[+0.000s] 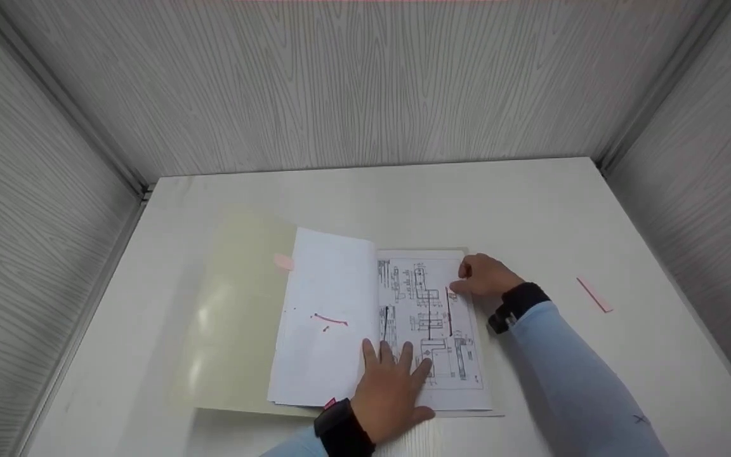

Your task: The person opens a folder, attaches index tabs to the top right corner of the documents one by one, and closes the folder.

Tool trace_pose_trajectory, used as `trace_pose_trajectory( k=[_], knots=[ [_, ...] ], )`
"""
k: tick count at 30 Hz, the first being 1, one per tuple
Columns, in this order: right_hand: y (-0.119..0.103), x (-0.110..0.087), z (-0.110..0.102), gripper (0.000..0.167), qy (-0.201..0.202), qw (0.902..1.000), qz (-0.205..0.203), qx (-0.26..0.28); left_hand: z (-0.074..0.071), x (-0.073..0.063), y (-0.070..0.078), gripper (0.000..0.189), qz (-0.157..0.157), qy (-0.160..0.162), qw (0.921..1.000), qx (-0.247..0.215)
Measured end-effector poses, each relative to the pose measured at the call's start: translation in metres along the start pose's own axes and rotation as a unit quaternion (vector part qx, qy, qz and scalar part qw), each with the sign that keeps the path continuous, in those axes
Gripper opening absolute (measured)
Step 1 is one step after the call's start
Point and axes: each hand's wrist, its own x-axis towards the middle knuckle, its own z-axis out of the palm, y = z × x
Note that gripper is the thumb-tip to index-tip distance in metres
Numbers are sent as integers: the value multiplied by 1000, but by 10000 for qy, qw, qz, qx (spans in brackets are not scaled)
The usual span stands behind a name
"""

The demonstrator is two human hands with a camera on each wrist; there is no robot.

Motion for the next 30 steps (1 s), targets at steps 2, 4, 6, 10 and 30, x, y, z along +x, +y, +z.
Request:
trace_pose_trajectory(
  k=[2, 4, 6, 10, 30],
  knots=[
    [2, 0, -2, 24, -20, 10000, -55, 59, -1, 0, 0, 79, 6, 12, 10000, -8],
    [3, -1, -4, 23, -62, 9998, -99, 186, -1, 1, -1, 79, 0, 16, 10000, -36],
    [0, -5, -4, 25, 40, 9997, -79, 225, -2, 1, -1, 78, -11, -8, 10000, -89],
    [-20, -31, 4, 34, 837, 9957, -148, -375, -1, 0, -1, 78, -59, -42, 9998, -201],
    [-45, -107, 67, 78, 1310, 9506, -604, -2748, 4, -18, -6, 85, -36, 57, 10000, 28]
  ],
)
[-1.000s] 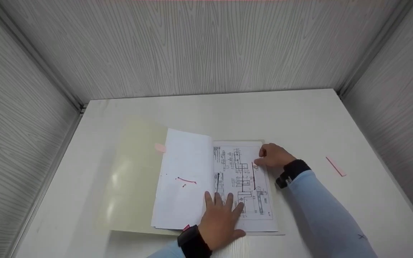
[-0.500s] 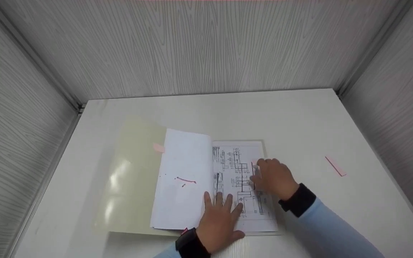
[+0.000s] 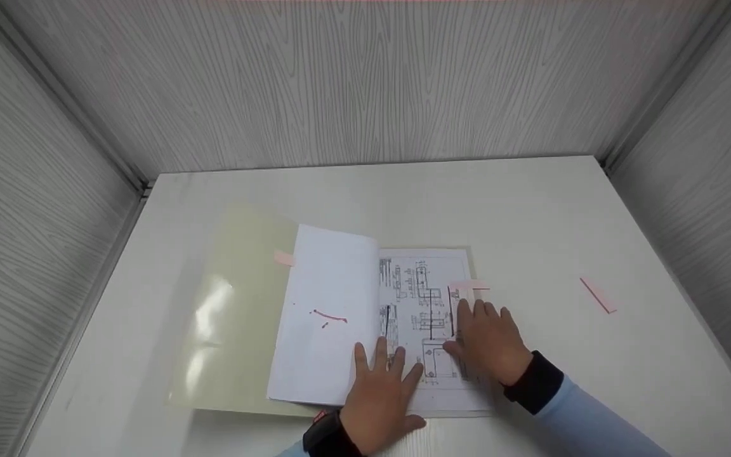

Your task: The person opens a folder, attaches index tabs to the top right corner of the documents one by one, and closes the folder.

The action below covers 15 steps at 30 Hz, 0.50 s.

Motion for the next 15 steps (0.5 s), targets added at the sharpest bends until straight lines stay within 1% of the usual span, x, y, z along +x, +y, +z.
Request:
trace_pose_trajectory(
  k=[5, 9, 15],
  knots=[
    [-2, -3, 0, 81, 214, 9997, 6, -66, 1, 1, -1, 85, -5, 43, 10000, -86],
    [-3, -5, 2, 77, 365, 9992, -56, -178, 2, 1, 0, 85, -30, 42, 9999, -133],
    [-4, -5, 2, 71, 392, 9990, -157, -125, 2, 2, 0, 85, -74, -40, 9999, -91]
  ],
)
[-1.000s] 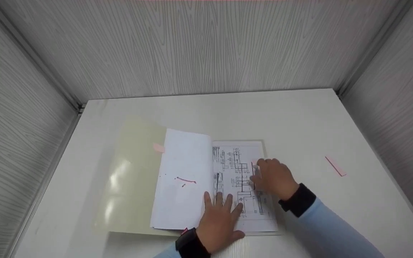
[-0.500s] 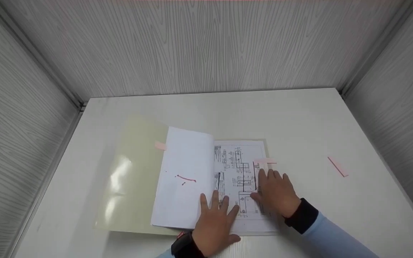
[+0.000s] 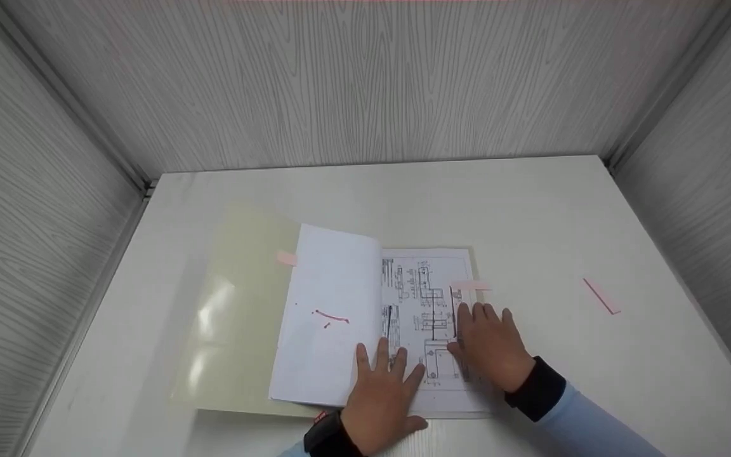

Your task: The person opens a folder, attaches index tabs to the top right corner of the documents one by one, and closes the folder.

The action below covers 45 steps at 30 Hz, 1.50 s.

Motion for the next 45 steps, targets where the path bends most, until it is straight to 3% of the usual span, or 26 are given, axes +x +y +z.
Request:
trace_pose_trajectory(
  k=[10, 14, 19, 22, 24, 25, 27, 29, 32, 34, 35, 36, 38, 40, 41, 43, 45],
  knots=[
    [-6, 0, -5, 72, -208, 9997, -12, -135, -2, -2, -1, 84, 84, 48, 9999, 86],
    [-10, 0, -6, 71, -192, 9998, -3, 69, -2, -2, -1, 84, 93, 51, 9999, 86],
    [-5, 0, -9, 71, -300, 9919, -21, 1234, -1, 0, 0, 85, 124, -20, 9999, 71],
    [4, -1, -18, 68, -175, 9751, 161, 2204, -3, -1, 0, 84, 163, 9, 9999, 17],
    [10, -1, -25, 57, 75, 9592, 293, 2810, -5, -1, 0, 83, 170, 28, 9999, -14],
    [13, -1, -29, 50, 212, 9455, 353, 3231, -6, -2, 0, 83, 160, 29, 9999, -42],
    [16, -1, -34, 39, 440, 9052, 503, 4197, -10, -4, 0, 82, 125, 44, 9999, -100],
    [16, -2, -40, 33, 350, 8424, 639, 5339, -17, -5, 0, 79, 127, 81, 9997, -184],
    [16, -1, -37, 26, -185, 7318, 822, 6763, -26, -8, -1, 69, 218, 349, 9986, -340],
    [15, 0, -33, 25, -773, 6751, 889, 7283, -32, -11, -2, 62, 406, 845, 9943, -512],
    [15, 0, -30, 27, -1025, 6602, 861, 7391, -34, -12, -3, 59, 523, 1215, 9894, -606],
    [14, 2, -25, 31, -1257, 6540, 788, 7418, -37, -14, -3, 55, 660, 1620, 9817, -759],
    [10, 4, -20, 39, -1618, 6719, 613, 7201, -43, -18, -3, 48, 1018, 2573, 9553, -1038],
    [4, 7, -16, 42, -1716, 7115, 334, 6806, -48, -20, -1, 45, 1388, 3427, 9193, -1350],
    [0, 8, -15, 43, -1696, 7360, 107, 6553, -51, -21, 1, 45, 1536, 3761, 9019, -1465],
    [-9, 11, -11, 45, -1557, 7832, -422, 6005, -55, -23, 6, 48, 1813, 4237, 8725, -1626],
    [-18, 13, -9, 51, -1326, 8147, -1048, 5547, -59, -25, 11, 50, 1977, 4418, 8571, -1764]
  ],
)
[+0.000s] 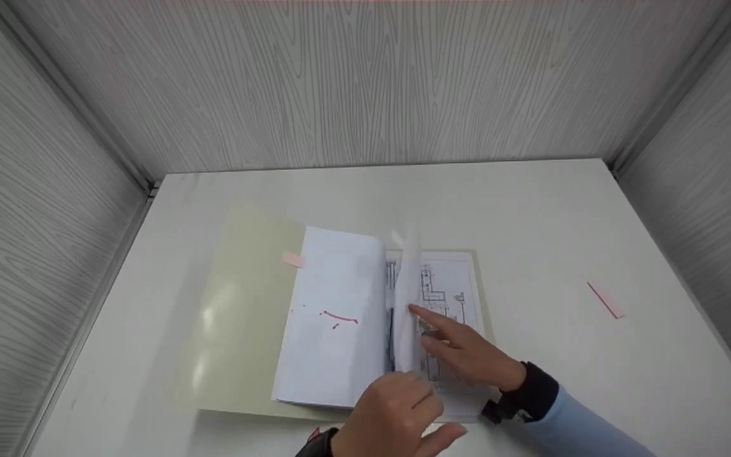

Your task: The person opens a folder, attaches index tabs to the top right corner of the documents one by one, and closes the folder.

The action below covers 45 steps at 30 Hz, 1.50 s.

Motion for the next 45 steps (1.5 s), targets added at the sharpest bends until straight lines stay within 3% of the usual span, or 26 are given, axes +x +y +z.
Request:
trace_pose_trajectory(
  k=[3, 8, 10, 12, 13, 16, 20, 23, 29, 38, 41, 43, 45],
  knots=[
    [-3, 6, 11, 59, -188, 9936, -634, -916, -1, 4, 8, 51, 79, 30, 9998, -178],
    [-10, 14, 24, 59, -309, 9767, -990, -1877, 0, 10, 9, 45, -159, -104, 9998, 60],
    [-10, 16, 28, 56, -237, 9709, -1163, -2081, 1, 9, 4, 39, -540, -317, 9977, 277],
    [-9, 19, 31, 54, -142, 9575, -1505, -2458, 4, 7, -3, 36, -1033, -653, 9911, 532],
    [-8, 19, 32, 53, -121, 9510, -1639, -2620, 5, 5, -8, 38, -1265, -853, 9860, 672],
    [-4, 22, 34, 57, -201, 9441, -1688, -2826, 11, -3, -25, 55, -1882, -1434, 9650, 1128],
    [1, 23, 36, 68, -492, 9504, -1051, -2886, 17, -17, -42, 74, -2472, -2178, 9306, 1597],
    [2, 22, 36, 65, -614, 9453, -798, -3104, 20, -24, -49, 79, -2677, -2464, 9146, 1766],
    [1, 19, 35, 59, -638, 9418, -683, -3230, 21, -27, -52, 79, -2699, -2430, 9129, 1863],
    [3, 8, 17, 63, -613, 9550, -198, -2895, 17, -27, -51, 78, -2782, -2699, 9015, 1923],
    [3, -3, -4, 62, -272, 9626, 263, -2683, 17, -27, -51, 76, -2710, -2754, 9005, 1994],
    [6, -11, -23, 59, 195, 9673, 657, -2443, 17, -26, -50, 74, -2692, -2774, 9001, 2009],
    [12, -22, -48, 57, 784, 9653, 1059, -2254, 17, -26, -50, 72, -2708, -2754, 9008, 1983]
  ],
)
